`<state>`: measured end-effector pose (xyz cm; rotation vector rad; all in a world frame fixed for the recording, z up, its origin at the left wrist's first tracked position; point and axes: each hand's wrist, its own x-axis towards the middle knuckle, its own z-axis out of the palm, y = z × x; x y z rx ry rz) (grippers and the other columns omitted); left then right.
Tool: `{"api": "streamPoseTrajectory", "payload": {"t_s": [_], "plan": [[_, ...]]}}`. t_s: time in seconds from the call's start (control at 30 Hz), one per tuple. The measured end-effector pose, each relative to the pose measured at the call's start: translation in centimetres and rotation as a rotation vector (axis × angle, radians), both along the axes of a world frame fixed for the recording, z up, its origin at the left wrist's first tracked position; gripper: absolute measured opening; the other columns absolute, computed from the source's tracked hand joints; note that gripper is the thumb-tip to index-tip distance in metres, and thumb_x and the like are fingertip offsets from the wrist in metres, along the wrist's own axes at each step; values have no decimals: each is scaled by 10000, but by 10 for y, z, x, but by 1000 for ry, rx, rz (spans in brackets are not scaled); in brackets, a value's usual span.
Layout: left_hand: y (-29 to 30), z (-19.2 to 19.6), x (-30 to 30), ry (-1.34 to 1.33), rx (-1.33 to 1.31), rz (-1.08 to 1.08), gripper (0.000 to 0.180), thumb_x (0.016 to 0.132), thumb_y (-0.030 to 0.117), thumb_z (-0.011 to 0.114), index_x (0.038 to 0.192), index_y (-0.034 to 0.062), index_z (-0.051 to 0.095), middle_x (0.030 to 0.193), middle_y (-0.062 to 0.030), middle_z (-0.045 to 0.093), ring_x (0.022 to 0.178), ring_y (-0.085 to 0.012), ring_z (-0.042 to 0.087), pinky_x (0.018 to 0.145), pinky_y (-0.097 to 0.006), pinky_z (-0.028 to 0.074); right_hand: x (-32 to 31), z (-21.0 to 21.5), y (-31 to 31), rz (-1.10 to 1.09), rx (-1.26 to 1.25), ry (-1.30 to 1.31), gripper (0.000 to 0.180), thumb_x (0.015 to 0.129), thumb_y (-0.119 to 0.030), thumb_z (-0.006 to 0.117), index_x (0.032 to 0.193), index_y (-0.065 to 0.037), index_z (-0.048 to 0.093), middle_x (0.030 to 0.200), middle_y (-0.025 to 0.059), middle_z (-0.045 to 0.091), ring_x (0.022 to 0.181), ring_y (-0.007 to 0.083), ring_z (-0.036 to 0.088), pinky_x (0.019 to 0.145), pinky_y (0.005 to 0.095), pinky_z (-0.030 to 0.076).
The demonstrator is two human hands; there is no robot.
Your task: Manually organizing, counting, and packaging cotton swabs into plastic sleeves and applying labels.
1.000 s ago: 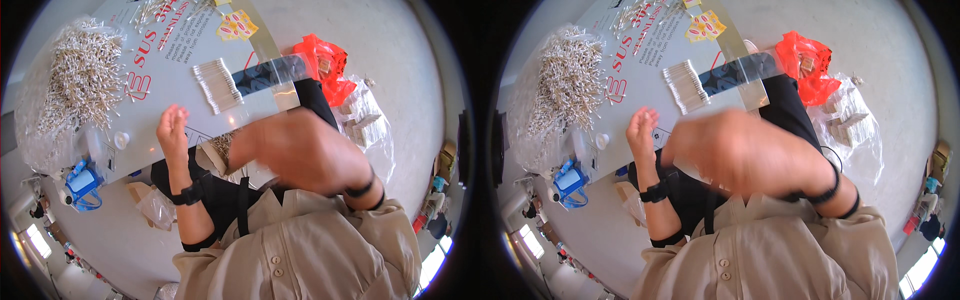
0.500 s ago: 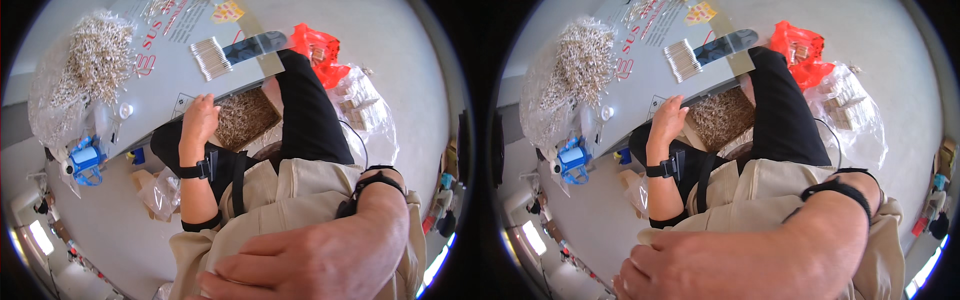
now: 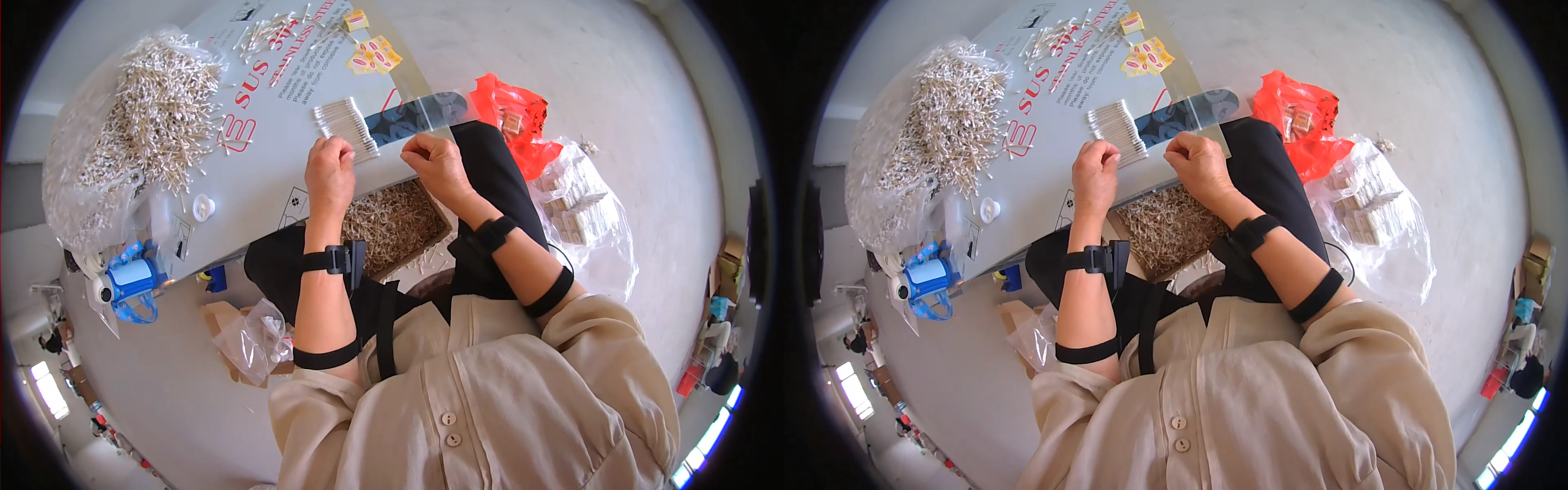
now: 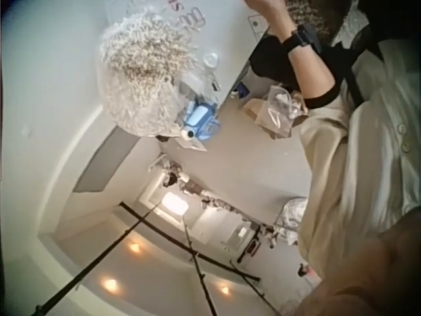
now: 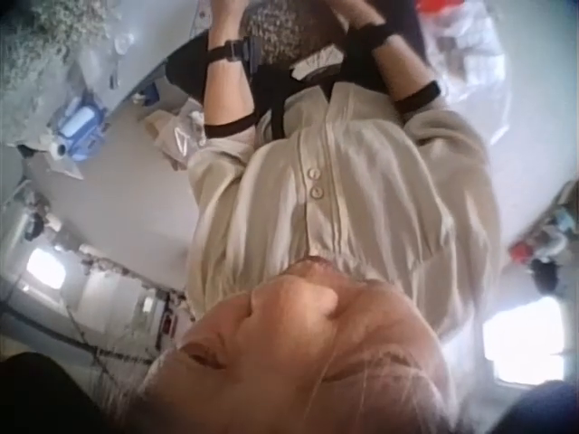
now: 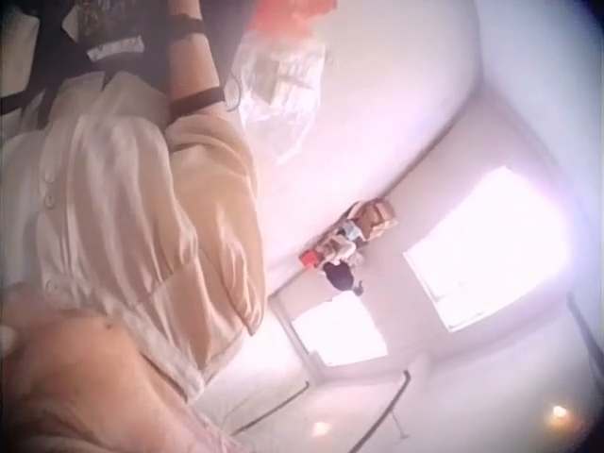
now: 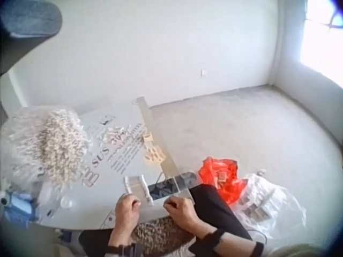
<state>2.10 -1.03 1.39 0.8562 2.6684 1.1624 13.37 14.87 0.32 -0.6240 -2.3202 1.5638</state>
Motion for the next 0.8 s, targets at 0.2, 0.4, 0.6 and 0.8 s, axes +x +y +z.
{"api": "streamPoseTrajectory", "payload": {"t_s": [0.2,0.4,0.6,0.8], "plan": [[6,-16,8,292,-107,6,623,792,11,671,1362,5,420,1436,-197,409,1347,-384,370,1103,-479,311,-20,-22,8,59,152,125,143,796,-26,691,922,13,637,812,99,604,739,188,616,654,293,495],[-16,-31,21,186,-147,75,839,767,72,734,1465,11,273,1515,-246,282,1424,-403,253,1156,-511,224,-21,-19,3,117,225,40,198,737,-93,730,900,-61,623,857,97,619,818,307,639,688,395,517],[-14,-38,8,229,-119,93,851,762,95,753,1463,10,278,1512,-247,287,1417,-413,260,1150,-523,231,-34,-18,-4,106,389,30,169,734,-127,729,845,-92,607,827,80,587,867,305,620,700,429,504],[-12,-27,21,266,-284,8,814,847,292,705,1493,47,273,1560,-208,232,1446,-367,228,1151,-547,213,-30,-22,-2,122,474,154,128,763,-86,704,882,-71,659,827,85,593,779,301,619,656,390,506]]}}
